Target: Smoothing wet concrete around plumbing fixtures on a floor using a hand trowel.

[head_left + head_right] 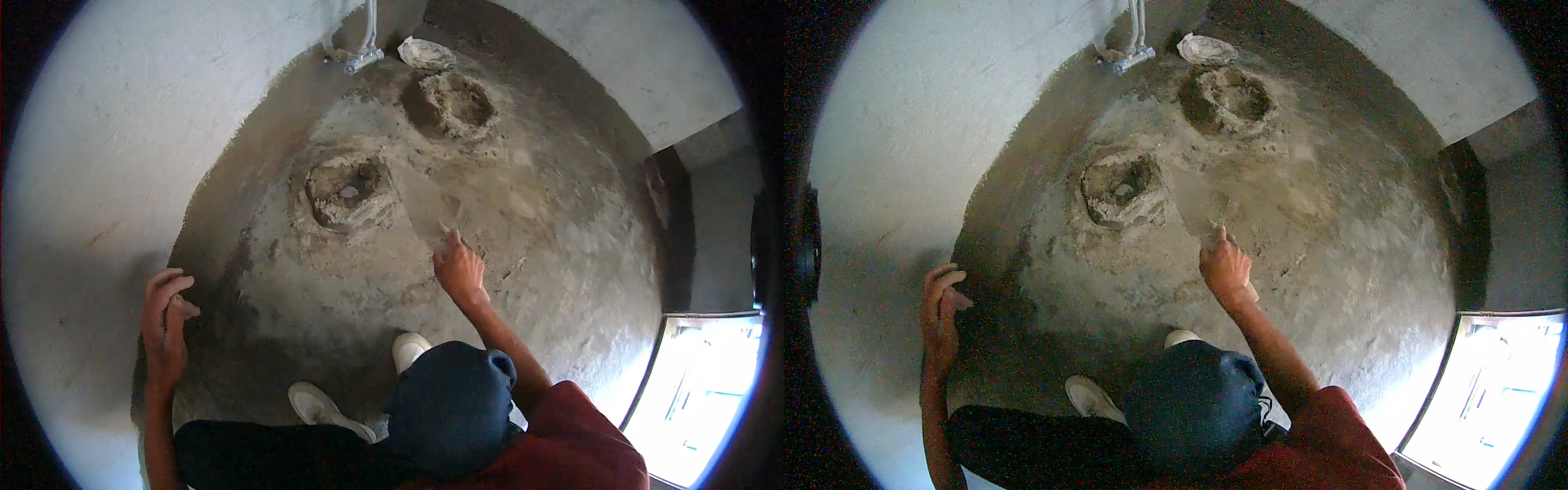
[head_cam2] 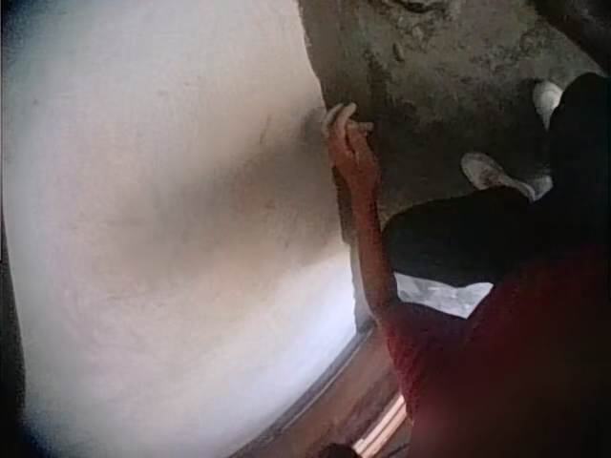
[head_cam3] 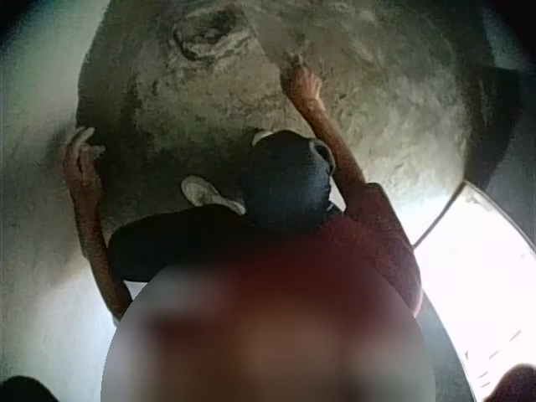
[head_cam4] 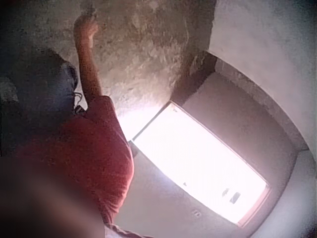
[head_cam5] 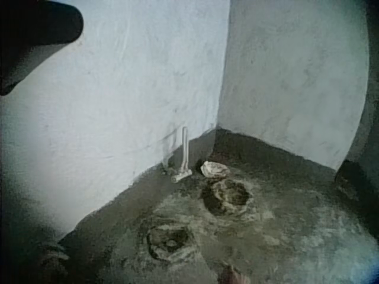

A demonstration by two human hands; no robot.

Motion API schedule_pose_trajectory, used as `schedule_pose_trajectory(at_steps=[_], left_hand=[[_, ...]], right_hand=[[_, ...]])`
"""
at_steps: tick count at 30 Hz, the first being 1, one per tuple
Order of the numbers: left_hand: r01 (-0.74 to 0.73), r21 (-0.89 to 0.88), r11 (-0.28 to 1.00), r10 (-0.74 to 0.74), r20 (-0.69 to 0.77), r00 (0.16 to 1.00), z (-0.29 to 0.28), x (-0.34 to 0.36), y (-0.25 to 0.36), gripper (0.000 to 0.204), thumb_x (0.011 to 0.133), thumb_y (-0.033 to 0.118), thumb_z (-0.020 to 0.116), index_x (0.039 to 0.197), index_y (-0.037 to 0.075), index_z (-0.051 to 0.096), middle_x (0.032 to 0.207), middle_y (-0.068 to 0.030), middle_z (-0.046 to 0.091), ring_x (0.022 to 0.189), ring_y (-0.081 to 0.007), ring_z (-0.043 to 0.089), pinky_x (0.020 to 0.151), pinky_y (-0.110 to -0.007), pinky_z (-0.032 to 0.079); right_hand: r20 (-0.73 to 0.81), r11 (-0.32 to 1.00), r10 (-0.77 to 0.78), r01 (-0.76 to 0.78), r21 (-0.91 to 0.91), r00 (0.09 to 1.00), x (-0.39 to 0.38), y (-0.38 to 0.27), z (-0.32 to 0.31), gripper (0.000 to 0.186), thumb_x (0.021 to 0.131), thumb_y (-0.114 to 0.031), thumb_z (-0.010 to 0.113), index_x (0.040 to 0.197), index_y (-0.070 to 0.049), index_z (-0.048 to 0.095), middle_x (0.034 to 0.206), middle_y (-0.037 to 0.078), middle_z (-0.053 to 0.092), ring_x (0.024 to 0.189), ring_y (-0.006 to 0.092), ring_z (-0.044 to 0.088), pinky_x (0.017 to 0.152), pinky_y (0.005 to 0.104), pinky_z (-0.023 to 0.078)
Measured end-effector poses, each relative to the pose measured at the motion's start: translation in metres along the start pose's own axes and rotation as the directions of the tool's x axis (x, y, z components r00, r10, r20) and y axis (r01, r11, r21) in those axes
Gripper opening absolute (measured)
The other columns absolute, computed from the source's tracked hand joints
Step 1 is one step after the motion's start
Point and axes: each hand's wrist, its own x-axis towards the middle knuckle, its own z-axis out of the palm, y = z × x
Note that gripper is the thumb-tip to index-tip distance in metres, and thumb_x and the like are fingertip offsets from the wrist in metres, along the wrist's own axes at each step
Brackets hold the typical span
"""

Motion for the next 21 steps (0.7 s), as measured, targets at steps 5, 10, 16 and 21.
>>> schedule_pose_trajectory(at_steps=[5,10,16,21], left_hand=[[0.030,-0.002,1.000,-0.030,-0.019,0.999,0.000,-0.004,0.004,0.028,0.097,0.021,0.040,0.110,0.003,0.057,0.120,-0.0140,0.049,0.079,-0.0193,0.059,0.070,-0.031,0.050],[0.057,-0.062,0.996,-0.058,-0.025,0.998,-0.001,-0.005,0.003,0.025,0.094,0.009,0.039,0.110,0.003,0.057,0.119,-0.0125,0.049,0.078,-0.0162,0.057,0.072,-0.029,0.048],[0.039,-0.042,0.998,-0.040,-0.040,0.998,-0.002,-0.006,-0.001,0.025,0.094,0.009,0.039,0.110,0.004,0.058,0.120,-0.0124,0.049,0.078,-0.0155,0.057,0.073,-0.029,0.048],[0.094,-0.036,0.995,-0.095,-0.019,0.995,-0.002,-0.004,-0.007,0.026,0.095,0.012,0.038,0.110,0.004,0.058,0.121,-0.0122,0.049,0.079,-0.0157,0.057,0.073,-0.030,0.048]], right_hand=[[-0.013,1.000,-0.007,0.008,0.022,1.000,-0.011,-0.002,0.008,0.039,0.081,-0.028,0.061,0.110,-0.004,0.051,0.102,0.021,0.061,0.088,0.0404,0.061,0.074,0.0489,0.049],[-0.013,1.000,0.021,-0.021,0.001,1.000,-0.015,0.012,0.008,0.038,0.080,-0.026,0.063,0.110,-0.004,0.053,0.095,0.021,0.064,0.086,0.0392,0.062,0.075,0.0481,0.048],[0.126,0.991,0.012,-0.029,0.132,0.992,-0.021,0.045,0.008,0.042,0.080,-0.032,0.063,0.108,-0.002,0.053,0.095,0.024,0.063,0.091,0.0407,0.061,0.075,0.0470,0.049],[0.249,0.950,-0.290,0.245,0.196,0.924,-0.022,0.074,-0.030,0.040,0.080,-0.030,0.067,0.106,-0.003,0.055,0.094,0.024,0.063,0.090,0.0401,0.061,0.074,0.0465,0.048]])
